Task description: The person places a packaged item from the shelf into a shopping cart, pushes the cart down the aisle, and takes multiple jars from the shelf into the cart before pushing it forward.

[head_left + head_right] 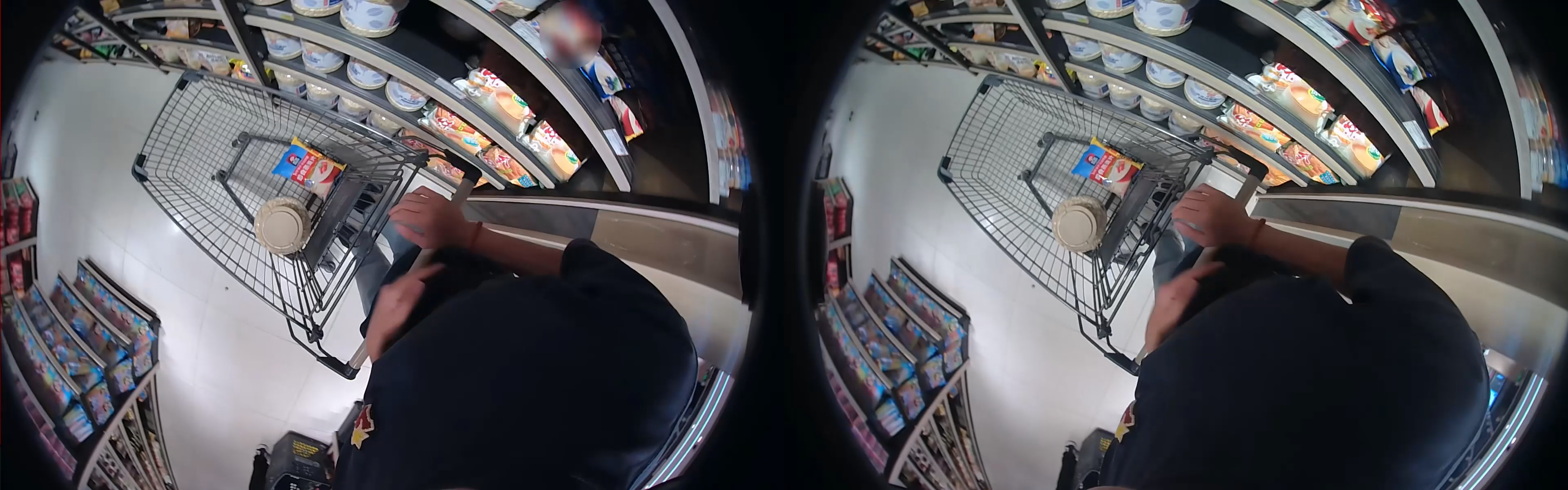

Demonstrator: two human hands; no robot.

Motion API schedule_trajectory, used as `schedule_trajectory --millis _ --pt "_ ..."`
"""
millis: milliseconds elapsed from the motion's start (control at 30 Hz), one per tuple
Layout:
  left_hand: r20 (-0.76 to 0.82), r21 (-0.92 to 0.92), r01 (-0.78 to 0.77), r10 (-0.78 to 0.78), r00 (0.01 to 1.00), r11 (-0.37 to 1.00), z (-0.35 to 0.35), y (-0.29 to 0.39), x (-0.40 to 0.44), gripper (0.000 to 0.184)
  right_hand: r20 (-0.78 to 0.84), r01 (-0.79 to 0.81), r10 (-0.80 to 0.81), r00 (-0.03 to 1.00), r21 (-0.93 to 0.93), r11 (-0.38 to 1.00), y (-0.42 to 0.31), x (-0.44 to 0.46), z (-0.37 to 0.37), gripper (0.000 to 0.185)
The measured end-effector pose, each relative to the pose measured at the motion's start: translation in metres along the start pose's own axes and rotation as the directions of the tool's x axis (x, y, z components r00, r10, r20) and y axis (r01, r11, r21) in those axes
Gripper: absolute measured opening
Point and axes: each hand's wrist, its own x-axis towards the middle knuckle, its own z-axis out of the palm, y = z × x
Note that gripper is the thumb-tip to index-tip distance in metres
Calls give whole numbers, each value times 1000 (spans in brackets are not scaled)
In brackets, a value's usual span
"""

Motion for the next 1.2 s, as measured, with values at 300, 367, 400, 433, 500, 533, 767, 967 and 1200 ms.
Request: schedule_trajectory --millis 300,367,400,433,500,533,767,967,1200 --pt "-595 776 335 445 670 534 -50 -49 -22 32 27 7 -8 1000 9 1000 6 -8 -8 20" --pt "-692 690 454 330 642 564 -64 -69 -28 34 25 21 -21 999 7 1000 6 -12 -9 22" --pt "-717 652 507 243 653 564 -75 -77 -36 37 26 -8 8 1000 5 1000 5 -13 -8 24" --pt "-722 621 576 103 684 531 -82 -78 -42 41 26 -35 35 999 3 999 3 -10 -7 26" --pt "-722 608 563 94 685 560 -90 -83 -48 43 35 -14 14 999 11 1000 7 -10 0 27" --pt "-704 602 544 67 707 584 -90 -82 -49 45 44 -25 24 999 17 1000 8 -11 2 29" --pt "-742 522 513 67 667 681 -82 -79 -52 46 28 -29 30 999 -31 999 12 -10 14 28" --pt "-784 534 560 125 608 633 -69 -76 -44 44 20 -235 235 972 22 972 17 -8 11 19" --pt "-803 564 586 222 553 582 -62 -80 -30 44 -136 -259 252 958 -37 965 23 1 -2 22"
